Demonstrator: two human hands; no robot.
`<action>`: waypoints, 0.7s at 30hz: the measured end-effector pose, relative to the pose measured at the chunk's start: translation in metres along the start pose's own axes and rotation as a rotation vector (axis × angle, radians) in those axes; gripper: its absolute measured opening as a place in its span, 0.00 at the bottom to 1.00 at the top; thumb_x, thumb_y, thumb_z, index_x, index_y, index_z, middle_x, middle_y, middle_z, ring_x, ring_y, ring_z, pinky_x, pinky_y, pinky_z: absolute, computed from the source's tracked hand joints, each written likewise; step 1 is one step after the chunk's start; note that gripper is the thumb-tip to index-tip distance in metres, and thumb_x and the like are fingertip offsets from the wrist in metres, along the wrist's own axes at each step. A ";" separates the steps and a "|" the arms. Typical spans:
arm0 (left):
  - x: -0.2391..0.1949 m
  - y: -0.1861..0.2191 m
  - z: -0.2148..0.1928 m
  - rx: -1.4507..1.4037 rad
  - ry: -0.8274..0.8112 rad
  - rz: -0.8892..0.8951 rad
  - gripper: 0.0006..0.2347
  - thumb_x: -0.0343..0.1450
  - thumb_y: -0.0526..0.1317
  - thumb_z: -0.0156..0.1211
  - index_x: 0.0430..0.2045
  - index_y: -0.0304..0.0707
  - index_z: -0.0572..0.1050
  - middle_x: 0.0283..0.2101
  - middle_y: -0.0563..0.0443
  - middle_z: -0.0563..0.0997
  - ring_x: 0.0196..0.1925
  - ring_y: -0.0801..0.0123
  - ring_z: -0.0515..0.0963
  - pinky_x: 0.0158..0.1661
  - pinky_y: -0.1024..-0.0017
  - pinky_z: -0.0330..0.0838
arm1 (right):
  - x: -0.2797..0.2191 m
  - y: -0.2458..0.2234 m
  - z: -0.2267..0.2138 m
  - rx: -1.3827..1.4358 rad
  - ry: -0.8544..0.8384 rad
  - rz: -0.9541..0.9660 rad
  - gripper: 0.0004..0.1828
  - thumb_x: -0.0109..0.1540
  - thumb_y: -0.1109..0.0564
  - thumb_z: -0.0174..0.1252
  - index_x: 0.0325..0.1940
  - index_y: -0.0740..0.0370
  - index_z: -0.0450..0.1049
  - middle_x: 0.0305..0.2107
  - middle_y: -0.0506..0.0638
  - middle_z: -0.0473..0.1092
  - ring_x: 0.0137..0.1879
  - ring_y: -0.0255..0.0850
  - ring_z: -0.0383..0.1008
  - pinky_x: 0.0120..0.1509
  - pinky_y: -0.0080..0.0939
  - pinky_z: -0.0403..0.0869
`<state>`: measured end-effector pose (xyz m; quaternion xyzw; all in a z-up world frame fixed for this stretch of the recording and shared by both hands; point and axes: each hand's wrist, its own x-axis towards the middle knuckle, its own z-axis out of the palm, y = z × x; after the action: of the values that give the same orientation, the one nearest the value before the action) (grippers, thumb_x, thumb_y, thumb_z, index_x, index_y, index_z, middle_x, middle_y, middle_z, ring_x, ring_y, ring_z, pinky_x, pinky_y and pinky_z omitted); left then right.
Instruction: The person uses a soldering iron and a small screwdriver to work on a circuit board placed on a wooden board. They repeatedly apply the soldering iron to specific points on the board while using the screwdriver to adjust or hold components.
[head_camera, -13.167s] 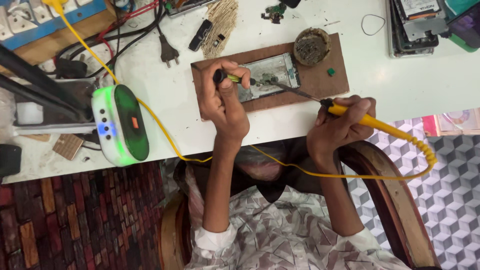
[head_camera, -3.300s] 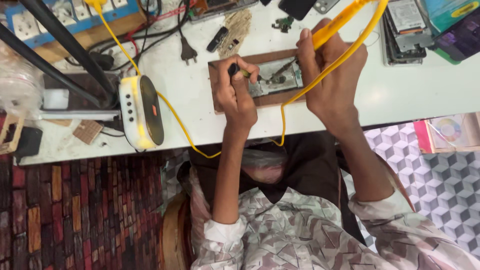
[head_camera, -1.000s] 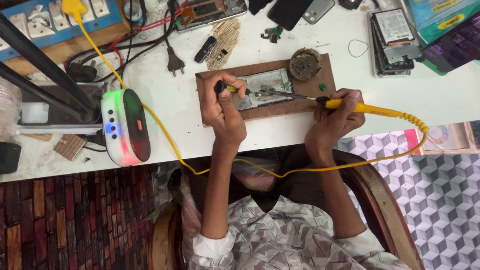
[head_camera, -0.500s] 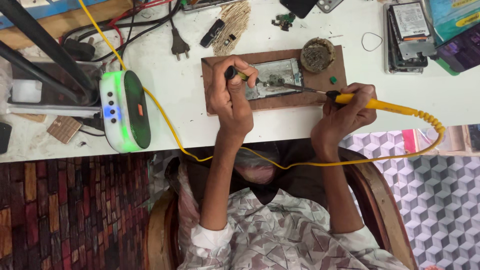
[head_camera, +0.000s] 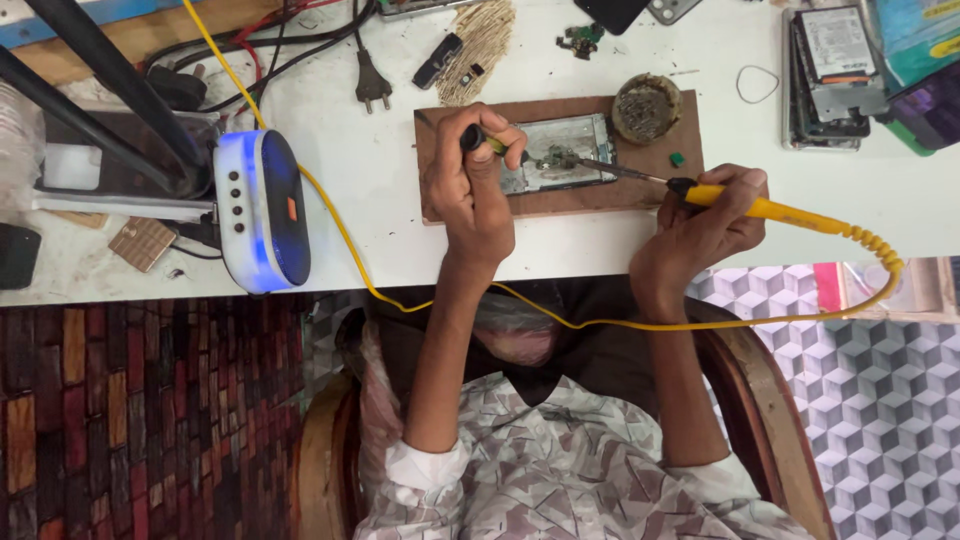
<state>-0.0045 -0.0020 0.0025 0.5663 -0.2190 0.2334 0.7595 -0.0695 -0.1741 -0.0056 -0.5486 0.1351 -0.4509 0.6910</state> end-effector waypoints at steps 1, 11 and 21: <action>-0.001 0.000 0.000 -0.006 0.001 -0.009 0.16 0.85 0.48 0.41 0.48 0.30 0.68 0.31 0.47 0.76 0.30 0.73 0.74 0.35 0.76 0.70 | 0.000 0.000 -0.002 0.013 0.002 0.006 0.23 0.76 0.42 0.48 0.36 0.62 0.62 0.20 0.46 0.55 0.21 0.33 0.52 0.25 0.34 0.52; 0.000 -0.001 0.000 0.036 0.002 0.000 0.17 0.85 0.49 0.39 0.47 0.31 0.68 0.31 0.47 0.76 0.29 0.74 0.74 0.34 0.76 0.70 | 0.002 0.003 -0.008 0.058 0.108 0.049 0.22 0.75 0.45 0.49 0.34 0.63 0.64 0.20 0.47 0.56 0.21 0.34 0.54 0.26 0.35 0.55; -0.001 0.000 0.000 0.030 0.008 -0.004 0.17 0.85 0.50 0.39 0.46 0.31 0.68 0.31 0.48 0.76 0.29 0.73 0.75 0.34 0.76 0.70 | 0.001 0.003 -0.006 0.053 0.098 0.035 0.22 0.75 0.45 0.51 0.33 0.61 0.63 0.20 0.46 0.55 0.21 0.33 0.53 0.25 0.35 0.54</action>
<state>-0.0052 -0.0023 0.0024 0.5769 -0.2113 0.2375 0.7524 -0.0720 -0.1788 -0.0106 -0.5051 0.1665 -0.4684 0.7055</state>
